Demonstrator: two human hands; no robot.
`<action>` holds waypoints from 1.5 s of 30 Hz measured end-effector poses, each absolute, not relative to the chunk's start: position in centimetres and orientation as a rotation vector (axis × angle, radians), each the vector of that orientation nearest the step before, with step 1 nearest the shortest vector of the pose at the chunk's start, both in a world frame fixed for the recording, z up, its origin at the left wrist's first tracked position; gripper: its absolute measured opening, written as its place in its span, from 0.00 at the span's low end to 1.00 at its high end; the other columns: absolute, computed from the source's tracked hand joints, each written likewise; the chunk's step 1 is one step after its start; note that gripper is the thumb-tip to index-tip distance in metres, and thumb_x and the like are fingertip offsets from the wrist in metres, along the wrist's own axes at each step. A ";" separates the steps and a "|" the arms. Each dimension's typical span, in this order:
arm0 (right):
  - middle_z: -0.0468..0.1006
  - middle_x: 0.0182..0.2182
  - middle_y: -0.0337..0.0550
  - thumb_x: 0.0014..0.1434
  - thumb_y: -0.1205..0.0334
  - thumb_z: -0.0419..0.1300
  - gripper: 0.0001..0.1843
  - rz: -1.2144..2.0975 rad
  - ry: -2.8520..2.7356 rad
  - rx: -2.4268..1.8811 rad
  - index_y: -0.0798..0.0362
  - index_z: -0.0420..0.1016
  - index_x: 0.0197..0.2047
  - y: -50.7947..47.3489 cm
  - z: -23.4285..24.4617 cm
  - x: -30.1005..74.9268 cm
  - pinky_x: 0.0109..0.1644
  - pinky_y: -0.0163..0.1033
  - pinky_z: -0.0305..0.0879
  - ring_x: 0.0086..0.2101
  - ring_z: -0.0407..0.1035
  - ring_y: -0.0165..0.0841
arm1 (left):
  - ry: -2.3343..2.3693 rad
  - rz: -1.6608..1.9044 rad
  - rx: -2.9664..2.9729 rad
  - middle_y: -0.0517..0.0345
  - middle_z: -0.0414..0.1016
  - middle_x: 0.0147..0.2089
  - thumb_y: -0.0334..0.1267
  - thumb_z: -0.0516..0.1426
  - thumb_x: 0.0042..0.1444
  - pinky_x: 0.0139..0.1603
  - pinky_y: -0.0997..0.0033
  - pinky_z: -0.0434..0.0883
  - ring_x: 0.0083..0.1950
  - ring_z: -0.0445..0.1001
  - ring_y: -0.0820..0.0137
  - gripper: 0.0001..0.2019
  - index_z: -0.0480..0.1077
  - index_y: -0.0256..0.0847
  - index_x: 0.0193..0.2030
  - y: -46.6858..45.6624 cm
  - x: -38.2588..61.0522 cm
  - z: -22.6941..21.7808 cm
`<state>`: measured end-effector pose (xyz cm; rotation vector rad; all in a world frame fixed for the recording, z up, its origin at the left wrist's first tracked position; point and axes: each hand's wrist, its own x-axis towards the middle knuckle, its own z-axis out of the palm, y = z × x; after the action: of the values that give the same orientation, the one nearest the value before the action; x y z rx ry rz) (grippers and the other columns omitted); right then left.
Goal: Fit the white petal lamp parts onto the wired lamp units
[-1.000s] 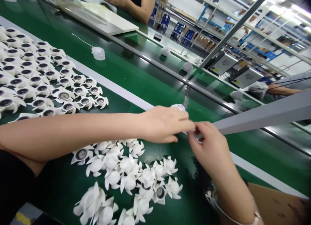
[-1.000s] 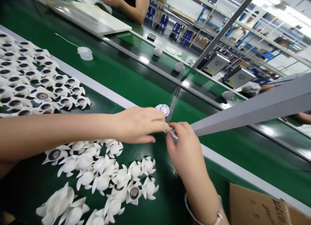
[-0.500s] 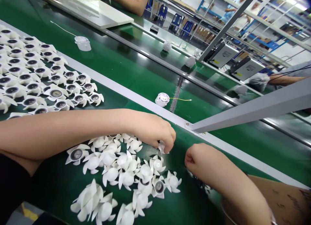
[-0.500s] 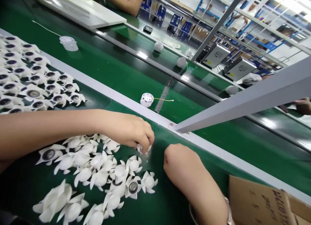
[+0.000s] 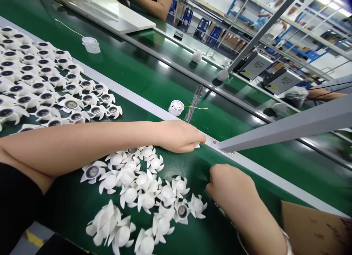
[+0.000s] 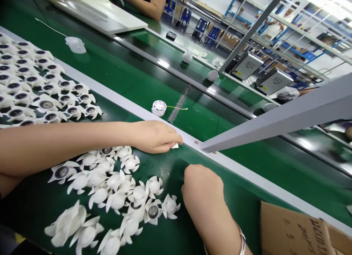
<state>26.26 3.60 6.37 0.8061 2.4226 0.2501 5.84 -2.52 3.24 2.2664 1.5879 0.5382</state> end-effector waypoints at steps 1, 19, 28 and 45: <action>0.71 0.22 0.45 0.48 0.75 0.57 0.10 0.259 2.416 0.812 0.51 0.68 0.21 3.6 6.4 26.2 0.22 0.36 0.48 0.26 0.72 0.39 | 1.626 0.543 2.236 0.49 0.78 0.45 0.37 0.48 0.64 0.37 0.65 0.64 0.41 0.74 0.61 0.15 0.71 0.41 0.53 -2.4 5.8 3.2; 0.72 0.22 0.39 0.52 0.68 0.53 0.08 -0.011 2.559 0.809 0.50 0.64 0.23 5.6 6.4 25.7 0.27 0.38 0.50 0.25 0.63 0.33 | 1.309 0.535 2.042 0.61 0.79 0.43 0.47 0.70 0.43 0.34 0.73 0.65 0.36 0.71 0.71 0.23 0.78 0.47 0.48 -1.7 2.4 3.2; 0.74 0.25 0.36 0.53 0.61 0.53 0.09 -0.523 2.541 0.745 0.51 0.75 0.31 8.8 6.8 25.9 0.30 0.36 0.56 0.26 0.64 0.31 | 1.272 0.529 1.955 0.62 0.80 0.46 0.46 0.70 0.43 0.36 0.74 0.65 0.38 0.70 0.72 0.24 0.78 0.46 0.49 -1.8 3.2 3.0; 0.74 0.24 0.44 0.52 0.76 0.54 0.12 0.261 2.429 0.818 0.53 0.70 0.22 3.4 6.6 26.1 0.25 0.38 0.45 0.24 0.65 0.33 | 1.289 0.549 1.951 0.65 0.81 0.46 0.47 0.71 0.42 0.36 0.74 0.65 0.36 0.69 0.73 0.25 0.78 0.47 0.49 -1.6 3.1 2.6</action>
<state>26.11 3.41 6.58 0.8184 2.4289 0.2607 3.06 -1.58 2.55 1.9507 1.2890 0.5489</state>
